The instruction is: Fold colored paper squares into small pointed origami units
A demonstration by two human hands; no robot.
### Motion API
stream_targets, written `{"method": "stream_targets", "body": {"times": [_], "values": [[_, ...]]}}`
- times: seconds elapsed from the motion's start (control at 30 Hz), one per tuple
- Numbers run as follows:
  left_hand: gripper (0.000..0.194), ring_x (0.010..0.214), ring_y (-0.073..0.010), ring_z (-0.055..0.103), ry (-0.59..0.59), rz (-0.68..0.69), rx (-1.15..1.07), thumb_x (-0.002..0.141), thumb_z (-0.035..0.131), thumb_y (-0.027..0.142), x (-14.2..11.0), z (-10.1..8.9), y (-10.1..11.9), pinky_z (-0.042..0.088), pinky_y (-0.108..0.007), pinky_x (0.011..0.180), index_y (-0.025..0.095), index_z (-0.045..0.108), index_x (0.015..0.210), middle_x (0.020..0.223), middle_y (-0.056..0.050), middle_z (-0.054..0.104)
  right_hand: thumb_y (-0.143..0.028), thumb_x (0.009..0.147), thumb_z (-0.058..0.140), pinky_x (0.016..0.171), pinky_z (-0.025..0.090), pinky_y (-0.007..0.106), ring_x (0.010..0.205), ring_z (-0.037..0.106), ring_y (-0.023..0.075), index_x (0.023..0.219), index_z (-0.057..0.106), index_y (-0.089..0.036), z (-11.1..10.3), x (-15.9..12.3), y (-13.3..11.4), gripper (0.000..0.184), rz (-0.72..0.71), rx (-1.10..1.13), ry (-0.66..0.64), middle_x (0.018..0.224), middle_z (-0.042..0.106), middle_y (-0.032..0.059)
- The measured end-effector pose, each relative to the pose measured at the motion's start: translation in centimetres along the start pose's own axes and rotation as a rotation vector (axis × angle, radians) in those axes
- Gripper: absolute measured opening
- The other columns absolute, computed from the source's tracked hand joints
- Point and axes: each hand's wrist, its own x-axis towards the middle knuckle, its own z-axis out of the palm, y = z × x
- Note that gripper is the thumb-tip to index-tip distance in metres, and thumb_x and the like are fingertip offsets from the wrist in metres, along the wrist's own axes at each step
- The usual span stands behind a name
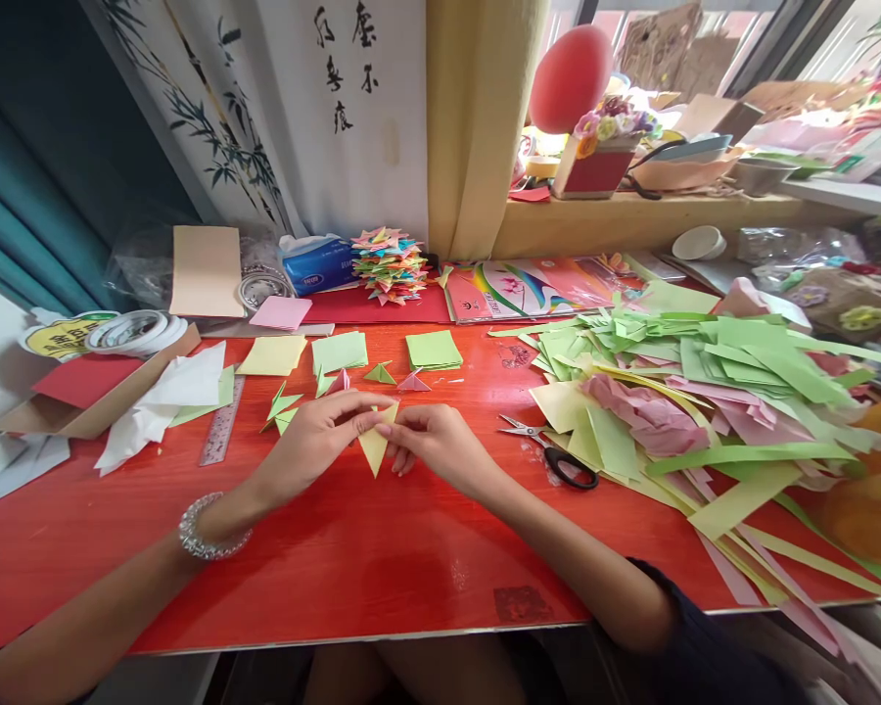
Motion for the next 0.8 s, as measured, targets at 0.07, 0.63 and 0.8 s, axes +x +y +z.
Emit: {"method": "stream_targets", "body": {"times": [0.07,0.63,0.8], "values": [[0.022,0.065,-0.0131,0.051,0.001,-0.075,0.000,0.081,0.049,0.039,0.05,-0.09,-0.09,0.039,-0.024,0.060,0.021,0.061,0.089,0.071,0.001,0.058,-0.044,0.075,0.057,0.051,0.048,0.024,0.049,0.059,0.0116,0.064,0.059,-0.013,-0.06,0.02,-0.08,0.033,-0.007,0.041,0.050,0.057,0.062,0.0020],[0.019,0.075,-0.0156,0.057,-0.012,-0.052,-0.010,0.079,0.052,0.032,0.32,-0.62,-0.04,0.042,-0.026,0.069,0.022,0.068,0.083,0.082,-0.001,0.065,-0.034,0.072,0.063,0.062,0.053,0.027,0.060,0.062,0.0129,0.079,0.063,-0.014,-0.30,0.10,-0.66,0.021,-0.039,0.172,0.187,0.068,0.063,0.0017],[0.033,0.084,-0.0168,0.057,0.113,-0.040,-0.041,0.079,0.053,0.031,0.04,-0.38,0.30,0.044,-0.028,0.076,0.027,0.059,0.111,0.089,-0.002,0.063,-0.033,0.074,0.061,0.068,0.053,0.031,0.064,0.063,0.0142,0.083,0.059,-0.017,-0.20,0.11,-0.41,0.018,-0.113,0.233,0.245,0.070,0.063,0.0011]]}}
